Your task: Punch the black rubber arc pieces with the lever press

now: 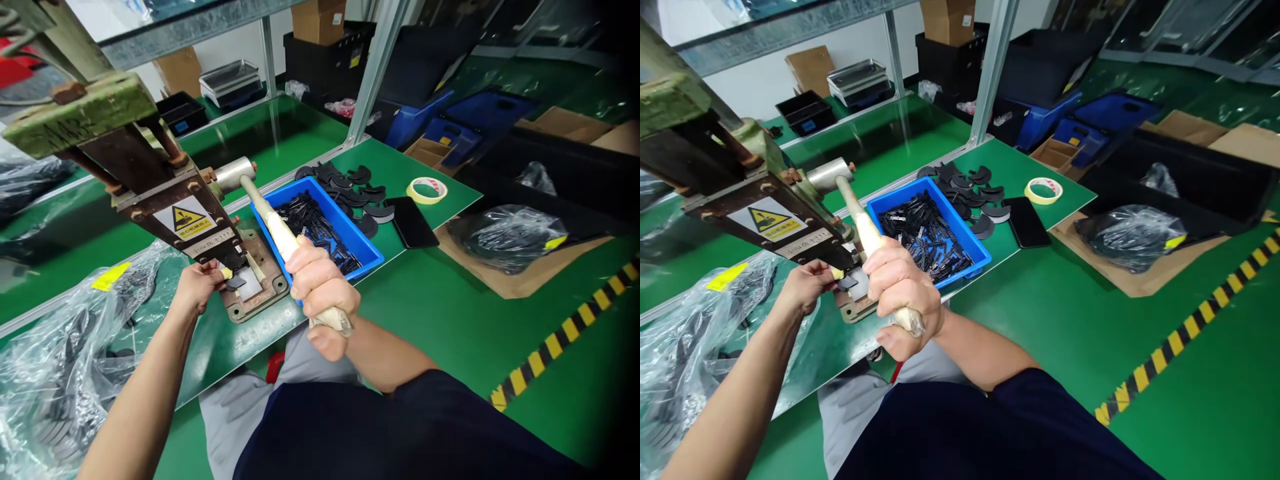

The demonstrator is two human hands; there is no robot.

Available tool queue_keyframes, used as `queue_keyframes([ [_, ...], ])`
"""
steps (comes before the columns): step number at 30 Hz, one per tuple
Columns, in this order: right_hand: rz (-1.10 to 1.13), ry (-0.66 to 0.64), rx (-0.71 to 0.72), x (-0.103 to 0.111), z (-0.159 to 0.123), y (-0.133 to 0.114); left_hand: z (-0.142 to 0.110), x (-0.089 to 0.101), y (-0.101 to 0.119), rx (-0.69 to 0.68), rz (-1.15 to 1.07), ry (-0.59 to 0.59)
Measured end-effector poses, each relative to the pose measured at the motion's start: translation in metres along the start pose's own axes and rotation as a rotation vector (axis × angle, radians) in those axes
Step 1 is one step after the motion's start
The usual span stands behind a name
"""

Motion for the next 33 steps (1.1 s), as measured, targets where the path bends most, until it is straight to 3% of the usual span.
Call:
queue_keyframes([
  [10, -0.039, 0.014, -0.016, 0.0, 0.004, -0.001, 0.01, 0.004, -0.004, 0.043, 0.055, 0.02],
  [17, 0.034, 0.056, -0.009, -0.001, 0.005, 0.0, 0.011, 0.004, -0.001, 0.111, 0.092, 0.108],
  [25, 0.011, 0.073, -0.093, 0.0, 0.002, -0.001, 0.009, -0.005, 0.009, 0.184, 0.173, 0.071],
  [28, 0.02, 0.066, -0.093, 0.0, 0.001, -0.001, 0.008, -0.01, 0.009, 0.251, 0.242, 0.003],
  [33, 0.016, 0.015, -0.093, 0.002, 0.005, -0.003, 0.022, -0.014, 0.007, 0.11, 0.343, -0.076],
])
Point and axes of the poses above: each hand's wrist, its own z-axis towards the middle knuckle, its own x-axis out of the back of the hand, y = z × x, the point moved 6 cm from there along z, towards the middle knuckle, and after that the axes turned 8 degrees about y, right-handed, at the moved point
